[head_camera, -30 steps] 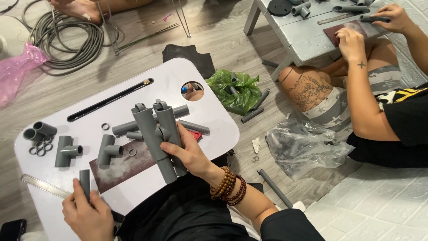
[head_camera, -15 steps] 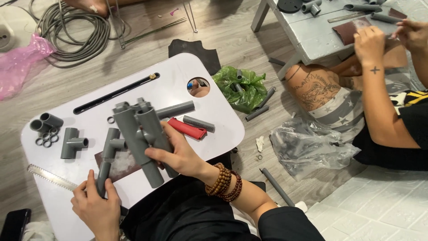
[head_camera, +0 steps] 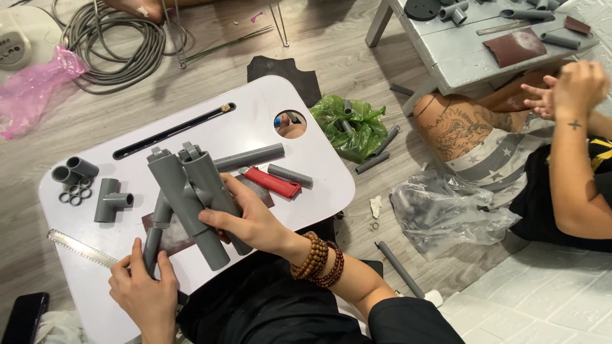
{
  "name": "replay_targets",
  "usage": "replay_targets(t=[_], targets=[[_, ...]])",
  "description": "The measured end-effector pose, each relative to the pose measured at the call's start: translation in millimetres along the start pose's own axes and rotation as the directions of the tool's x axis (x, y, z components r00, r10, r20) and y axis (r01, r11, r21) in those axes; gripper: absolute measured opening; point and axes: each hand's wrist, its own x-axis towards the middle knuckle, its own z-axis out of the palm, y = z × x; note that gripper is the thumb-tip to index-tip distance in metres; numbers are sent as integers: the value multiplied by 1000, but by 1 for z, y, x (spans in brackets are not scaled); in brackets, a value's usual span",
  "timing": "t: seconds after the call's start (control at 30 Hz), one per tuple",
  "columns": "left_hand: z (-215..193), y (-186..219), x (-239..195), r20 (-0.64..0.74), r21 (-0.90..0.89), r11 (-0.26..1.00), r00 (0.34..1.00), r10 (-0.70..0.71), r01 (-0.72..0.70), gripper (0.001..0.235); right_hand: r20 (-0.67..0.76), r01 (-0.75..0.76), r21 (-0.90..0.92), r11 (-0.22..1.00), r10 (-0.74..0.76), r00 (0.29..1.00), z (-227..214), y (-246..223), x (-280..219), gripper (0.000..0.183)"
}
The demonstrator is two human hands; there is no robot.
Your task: The person assembles a chain-like structure using gray PVC pipes and circular connectors. They connect the pieces by hand, forming a flexible chain, and then place the completed assembly on a white table.
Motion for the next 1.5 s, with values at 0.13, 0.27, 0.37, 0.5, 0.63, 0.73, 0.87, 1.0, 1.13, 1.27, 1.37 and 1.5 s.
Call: replay_targets(t=[0.13, 0.27, 0.37, 0.5, 0.63, 0.73, 0.87, 1.0, 1.13, 1.27, 1.37, 1.5], targets=[[2, -1, -1, 0, 19, 1000, 1000, -4, 4, 50, 49, 40, -17, 999, -39, 998, 0, -8, 2, 46], [2, -5, -2, 4, 21, 1000, 1000, 4, -4, 50, 93, 83, -96, 992, -74, 993, -7, -15, 13, 47], [8, -11, -4, -50, 37, 997, 997, 66, -64, 50, 32, 59, 33, 998, -60, 998, -10, -26, 18, 56], [27, -27, -12, -115, 108, 991, 989, 88, -75, 50, -102, 66, 59, 996, -60, 993, -6, -36, 22, 47], [26, -27, -10, -92, 154, 986, 992, 85, -70, 50, -146, 15, 454, 891, 58, 988, 8, -23, 25, 42], [24, -25, -10, -129, 97, 991, 987, 99, -87, 53, -27, 10, 399, 917, 1, 1000, 17, 7, 34, 55], [24, -29, -13, -65, 72, 994, 995, 82, -77, 82, 40, -55, 268, 962, 45, 998, 42, -23, 31, 62], [25, -23, -12, -65, 73, 996, 997, -46, 50, 47, 221, -128, 320, 939, 58, 974, 48, -40, 35, 58], [37, -35, -14, -168, 109, 990, 980, 103, -85, 52, 252, -167, 668, 726, -9, 968, 31, -7, 64, 48], [33, -29, -15, -141, 135, 989, 987, 72, -53, 48, 166, -44, 828, 559, -170, 971, 9, -52, 68, 59], [30, -28, -16, -123, 159, 986, 990, 75, -55, 47, -44, 277, 695, 664, -345, 937, -6, -89, 68, 40], [28, -25, -14, -104, 147, 988, 993, 59, -44, 47, -110, 490, 489, 722, -506, 856, -22, -135, 73, 44]])
